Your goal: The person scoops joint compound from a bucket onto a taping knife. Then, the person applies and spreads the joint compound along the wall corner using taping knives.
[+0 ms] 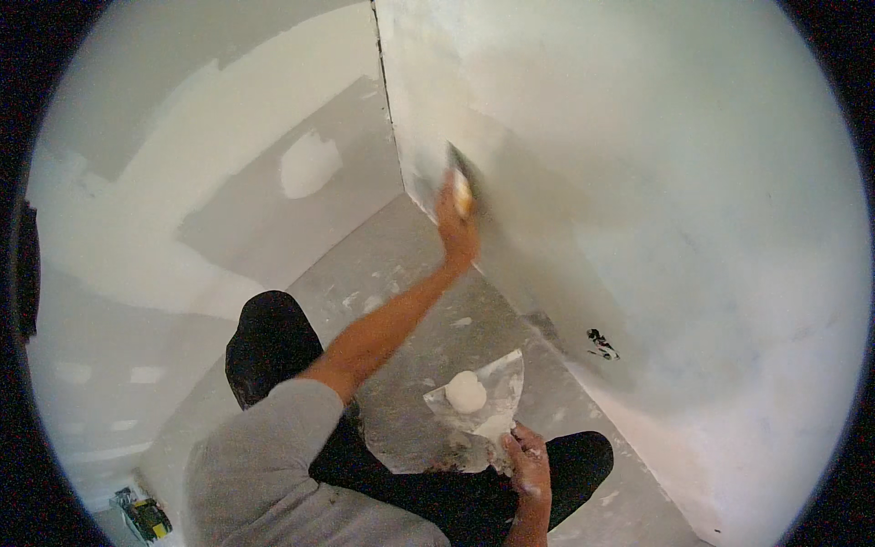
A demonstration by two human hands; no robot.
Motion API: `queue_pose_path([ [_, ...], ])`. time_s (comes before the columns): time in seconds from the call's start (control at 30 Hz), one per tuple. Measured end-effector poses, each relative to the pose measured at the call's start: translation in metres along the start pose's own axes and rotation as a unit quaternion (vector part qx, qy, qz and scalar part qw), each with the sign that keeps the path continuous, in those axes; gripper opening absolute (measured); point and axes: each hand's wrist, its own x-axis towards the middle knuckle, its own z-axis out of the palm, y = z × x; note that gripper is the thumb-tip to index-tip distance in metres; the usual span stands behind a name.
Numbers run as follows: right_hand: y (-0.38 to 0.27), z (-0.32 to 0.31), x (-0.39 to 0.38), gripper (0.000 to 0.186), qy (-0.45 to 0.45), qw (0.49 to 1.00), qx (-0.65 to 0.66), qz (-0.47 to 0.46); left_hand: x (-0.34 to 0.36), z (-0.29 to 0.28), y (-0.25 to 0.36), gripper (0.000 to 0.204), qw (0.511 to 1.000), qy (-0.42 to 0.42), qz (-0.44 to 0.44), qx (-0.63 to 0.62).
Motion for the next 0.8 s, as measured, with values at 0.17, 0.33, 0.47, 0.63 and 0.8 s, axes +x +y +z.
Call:
queue_pose_path([
  [0.17, 0.0, 0.009, 0.0, 0.038, 0.01, 0.999, 0.014, -0.035, -0.119, -0.008, 0.071, 0.065, 0.976, -0.17, -0.071, -0.115],
  [0.33, -0.001, 0.006, -0.002, 0.04, 0.002, 0.997, 0.011, -0.08, -0.049, -0.05, 0.023, 0.052, 0.93, -0.031, -0.28, -0.235],
  [0.47, -0.011, 0.012, 0.002, 0.042, 0.008, 0.986, -0.098, -0.135, 0.111, -0.078, -0.029, 0.05, 0.981, 0.072, -0.083, -0.159],
  [0.63, -0.004, 0.009, 0.004, 0.039, -0.005, 0.994, -0.056, -0.09, 0.203, -0.07, -0.038, 0.046, 0.988, -0.002, -0.033, -0.149],
  [0.8, 0.01, 0.0, 0.011, 0.037, 0.044, 0.99, -0.074, -0.114, 0.205, -0.056, -0.038, 0.049, 0.993, -0.012, -0.017, -0.118],
])
